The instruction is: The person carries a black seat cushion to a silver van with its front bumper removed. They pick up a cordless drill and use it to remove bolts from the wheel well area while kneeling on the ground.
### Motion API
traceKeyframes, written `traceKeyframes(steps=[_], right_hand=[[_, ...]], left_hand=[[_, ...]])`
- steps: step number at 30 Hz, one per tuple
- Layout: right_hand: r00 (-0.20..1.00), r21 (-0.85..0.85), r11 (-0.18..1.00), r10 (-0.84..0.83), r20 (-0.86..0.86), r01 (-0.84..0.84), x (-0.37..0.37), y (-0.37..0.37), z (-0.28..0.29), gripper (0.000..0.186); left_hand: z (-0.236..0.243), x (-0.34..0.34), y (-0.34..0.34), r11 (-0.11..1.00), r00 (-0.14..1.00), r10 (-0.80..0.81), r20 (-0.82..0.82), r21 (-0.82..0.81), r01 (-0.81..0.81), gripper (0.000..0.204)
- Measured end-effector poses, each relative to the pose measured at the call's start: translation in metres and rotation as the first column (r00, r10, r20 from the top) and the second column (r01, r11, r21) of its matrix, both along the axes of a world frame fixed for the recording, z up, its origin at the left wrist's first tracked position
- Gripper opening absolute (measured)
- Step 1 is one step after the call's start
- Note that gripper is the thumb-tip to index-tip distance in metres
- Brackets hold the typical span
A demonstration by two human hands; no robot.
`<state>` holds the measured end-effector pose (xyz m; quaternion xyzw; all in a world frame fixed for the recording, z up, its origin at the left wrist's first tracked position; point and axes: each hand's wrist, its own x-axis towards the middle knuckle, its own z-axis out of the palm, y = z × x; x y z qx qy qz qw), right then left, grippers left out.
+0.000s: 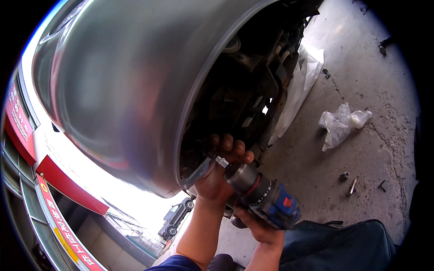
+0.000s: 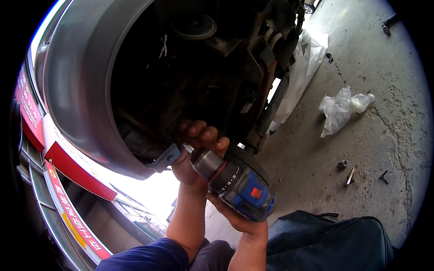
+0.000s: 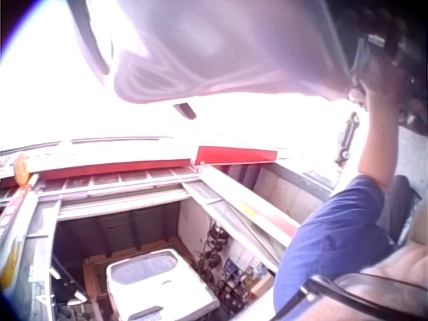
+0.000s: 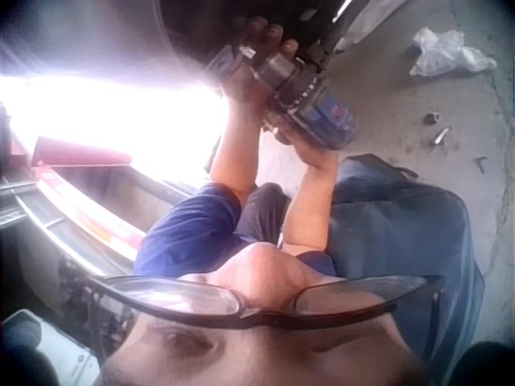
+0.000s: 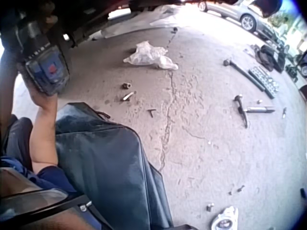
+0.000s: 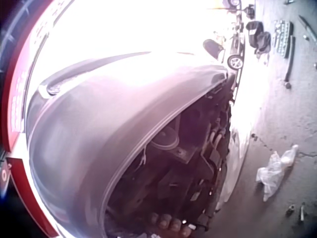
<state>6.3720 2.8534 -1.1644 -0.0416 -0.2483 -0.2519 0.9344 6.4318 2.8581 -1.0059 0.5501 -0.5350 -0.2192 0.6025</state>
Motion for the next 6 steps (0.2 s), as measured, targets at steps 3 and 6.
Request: traceKeyframes(steps=[3,6], right_hand=[[1.000,-0.026,0.999,-0.031,0.000,0.031,0.0030,0.0035,-0.0040,0.043],[0.996,-0.050,0.995,-0.086,0.004,0.086,0.0030,0.0019,-0.0065,0.044]], left_hand=[[-0.0042,-0.0006,-0.0013,1.000,0.998,-0.017,-0.064,-0.024,0.016,0.029],[-0.0071,0.0037,-0.0056,0.996,0.991,-0.084,-0.105,-0.031,0.081,0.027]])
